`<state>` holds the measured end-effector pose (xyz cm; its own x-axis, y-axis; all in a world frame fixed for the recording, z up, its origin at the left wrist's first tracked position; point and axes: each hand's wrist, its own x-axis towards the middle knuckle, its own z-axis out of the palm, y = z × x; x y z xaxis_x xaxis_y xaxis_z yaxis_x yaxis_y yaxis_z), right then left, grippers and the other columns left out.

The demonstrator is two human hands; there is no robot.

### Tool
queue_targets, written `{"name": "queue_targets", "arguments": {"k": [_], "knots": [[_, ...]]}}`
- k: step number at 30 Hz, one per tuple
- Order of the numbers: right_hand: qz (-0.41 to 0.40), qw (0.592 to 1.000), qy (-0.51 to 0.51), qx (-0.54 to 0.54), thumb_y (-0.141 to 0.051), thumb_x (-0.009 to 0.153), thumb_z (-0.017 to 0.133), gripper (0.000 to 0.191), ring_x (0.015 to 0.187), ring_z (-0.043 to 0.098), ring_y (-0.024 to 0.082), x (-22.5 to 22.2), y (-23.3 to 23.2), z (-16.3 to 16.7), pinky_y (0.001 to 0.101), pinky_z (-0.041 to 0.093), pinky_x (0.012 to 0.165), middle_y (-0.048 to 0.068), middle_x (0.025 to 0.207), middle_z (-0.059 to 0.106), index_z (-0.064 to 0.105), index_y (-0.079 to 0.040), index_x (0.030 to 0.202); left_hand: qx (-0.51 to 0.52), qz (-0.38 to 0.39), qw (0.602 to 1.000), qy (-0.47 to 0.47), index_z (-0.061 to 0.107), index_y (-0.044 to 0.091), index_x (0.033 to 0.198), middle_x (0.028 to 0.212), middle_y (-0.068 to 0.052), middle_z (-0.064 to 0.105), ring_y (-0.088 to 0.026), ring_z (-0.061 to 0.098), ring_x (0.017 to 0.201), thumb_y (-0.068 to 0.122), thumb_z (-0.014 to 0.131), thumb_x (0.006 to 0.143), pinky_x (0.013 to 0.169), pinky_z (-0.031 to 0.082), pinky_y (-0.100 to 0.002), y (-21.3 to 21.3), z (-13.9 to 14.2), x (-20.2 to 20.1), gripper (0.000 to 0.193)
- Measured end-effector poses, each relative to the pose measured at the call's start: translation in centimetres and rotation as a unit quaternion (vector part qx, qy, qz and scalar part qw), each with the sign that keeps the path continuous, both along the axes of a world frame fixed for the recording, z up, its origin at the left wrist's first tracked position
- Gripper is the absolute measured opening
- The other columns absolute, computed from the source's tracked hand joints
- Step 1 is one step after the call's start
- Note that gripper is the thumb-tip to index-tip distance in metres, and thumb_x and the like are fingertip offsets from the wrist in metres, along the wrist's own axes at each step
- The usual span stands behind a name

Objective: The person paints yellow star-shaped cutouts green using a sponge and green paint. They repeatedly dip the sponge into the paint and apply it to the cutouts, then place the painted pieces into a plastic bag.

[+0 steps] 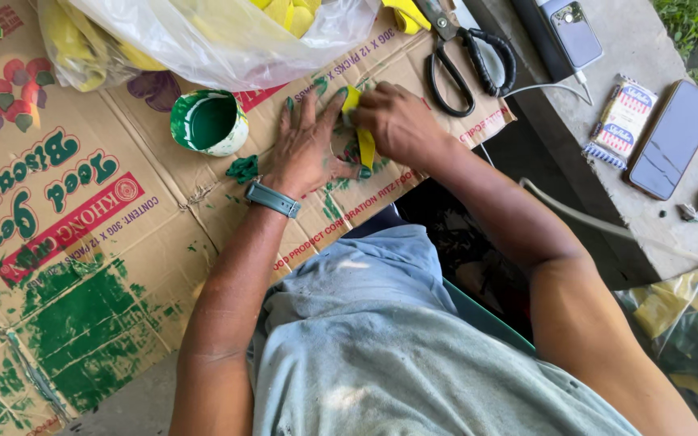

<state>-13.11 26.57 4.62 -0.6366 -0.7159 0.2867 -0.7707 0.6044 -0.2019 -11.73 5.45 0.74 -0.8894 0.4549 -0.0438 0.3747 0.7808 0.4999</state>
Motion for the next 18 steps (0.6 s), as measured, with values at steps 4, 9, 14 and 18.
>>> {"name": "queue_targets", "arguments": {"k": [4, 9, 14, 18], "knots": [[-0.024, 0.999, 0.009, 0.019, -0.001, 0.094, 0.064, 0.013, 0.088, 0.066, 0.025, -4.3, -0.3, -3.5, 0.0365, 0.058, 0.083, 0.009, 0.096, 0.071, 0.077, -0.005, 0.097, -0.003, -0.030, 0.998, 0.047, 0.029, 0.008, 0.158, 0.162, -0.026, 0.026, -0.043, 0.027, 0.152, 0.068, 0.086, 0.072, 0.120, 0.017, -0.066, 0.0, -0.4, 0.0, 0.120], [-0.163, 0.985, 0.035, -0.045, 0.009, 0.104, 0.058, 0.028, 0.099, 0.070, 0.027, -5.8, 4.6, -1.9, 0.0374, 0.060, 0.086, 0.013, 0.112, 0.072, 0.079, -0.008, 0.112, -0.027, -0.022, 0.999, 0.007, 0.025, 0.009, 0.161, 0.160, -0.029, 0.022, -0.042, 0.024, 0.151, 0.065, 0.085, 0.068, 0.120, 0.015, -0.065, -0.1, 0.1, 0.2, 0.124], [-0.174, 0.978, 0.092, -0.075, 0.008, 0.085, 0.067, 0.034, 0.103, 0.070, 0.035, -4.0, 6.6, 2.4, 0.0436, 0.058, 0.089, 0.016, 0.119, 0.072, 0.078, -0.004, 0.115, -0.015, -0.020, 1.000, 0.010, 0.025, 0.009, 0.160, 0.160, -0.027, 0.023, -0.042, 0.025, 0.150, 0.064, 0.086, 0.065, 0.120, 0.015, -0.065, 0.1, 1.2, 0.2, 0.126], [-0.192, 0.978, 0.019, -0.083, -0.001, 0.091, 0.079, 0.025, 0.109, 0.068, 0.037, 0.2, 6.1, 6.9, 0.0460, 0.055, 0.091, 0.018, 0.117, 0.070, 0.075, -0.004, 0.116, -0.056, -0.021, 0.998, -0.020, 0.027, 0.008, 0.158, 0.159, -0.026, 0.023, -0.040, 0.029, 0.148, 0.066, 0.086, 0.065, 0.118, 0.015, -0.066, 0.6, 1.8, 0.0, 0.124]]}}
